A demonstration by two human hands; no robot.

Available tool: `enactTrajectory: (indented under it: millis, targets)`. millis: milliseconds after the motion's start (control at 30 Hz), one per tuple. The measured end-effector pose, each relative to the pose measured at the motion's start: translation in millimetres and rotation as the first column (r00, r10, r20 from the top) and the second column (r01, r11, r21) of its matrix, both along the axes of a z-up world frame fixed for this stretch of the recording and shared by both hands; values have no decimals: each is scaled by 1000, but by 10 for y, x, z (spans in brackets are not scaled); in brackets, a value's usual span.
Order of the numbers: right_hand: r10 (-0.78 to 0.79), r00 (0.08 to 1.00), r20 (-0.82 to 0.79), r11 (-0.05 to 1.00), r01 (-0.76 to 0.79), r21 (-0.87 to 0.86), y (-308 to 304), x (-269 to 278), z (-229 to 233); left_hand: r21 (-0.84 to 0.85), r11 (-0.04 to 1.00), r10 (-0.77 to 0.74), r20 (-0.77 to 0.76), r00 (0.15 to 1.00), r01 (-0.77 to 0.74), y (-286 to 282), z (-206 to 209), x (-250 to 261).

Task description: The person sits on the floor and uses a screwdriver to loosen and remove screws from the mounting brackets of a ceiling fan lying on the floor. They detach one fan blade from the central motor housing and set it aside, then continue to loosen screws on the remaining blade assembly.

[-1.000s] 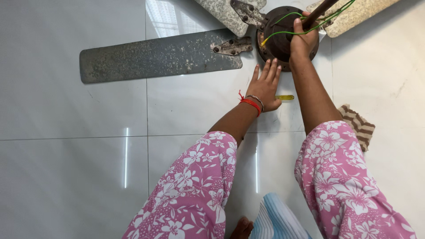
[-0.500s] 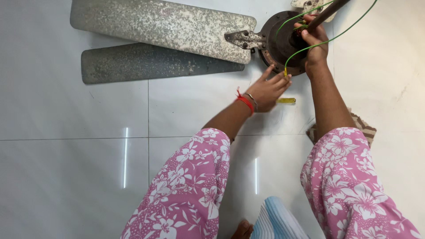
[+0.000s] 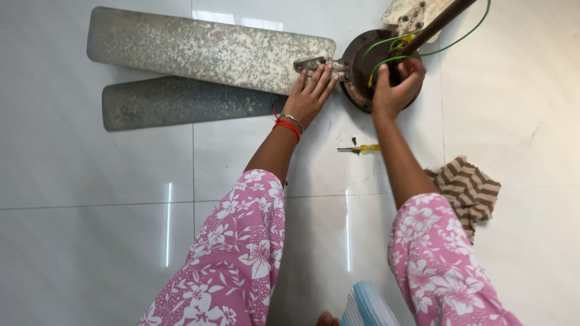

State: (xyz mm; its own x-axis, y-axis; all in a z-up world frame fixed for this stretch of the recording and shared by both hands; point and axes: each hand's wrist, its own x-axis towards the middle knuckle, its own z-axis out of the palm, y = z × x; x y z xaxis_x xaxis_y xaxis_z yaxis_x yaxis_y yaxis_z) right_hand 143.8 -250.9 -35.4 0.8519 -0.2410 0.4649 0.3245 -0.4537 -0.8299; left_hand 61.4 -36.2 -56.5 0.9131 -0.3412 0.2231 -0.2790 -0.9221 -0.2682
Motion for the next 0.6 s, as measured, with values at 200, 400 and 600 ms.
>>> enactTrajectory:
  millis: [200, 400, 600]
  targets:
    - [-63, 975, -212, 953, -5, -303, 265, -564, 91, -121, 992, 45, 95, 995, -33, -97, -106, 40]
    - [-274, 906, -322, 922, 152, -356, 773, -605, 327, -237, 971, 58, 179, 982, -14, -154, -172, 25]
    - [-345, 878, -333, 907, 220, -360, 875, -543, 399, -241, 970, 62, 183, 981, -17, -171, -212, 96]
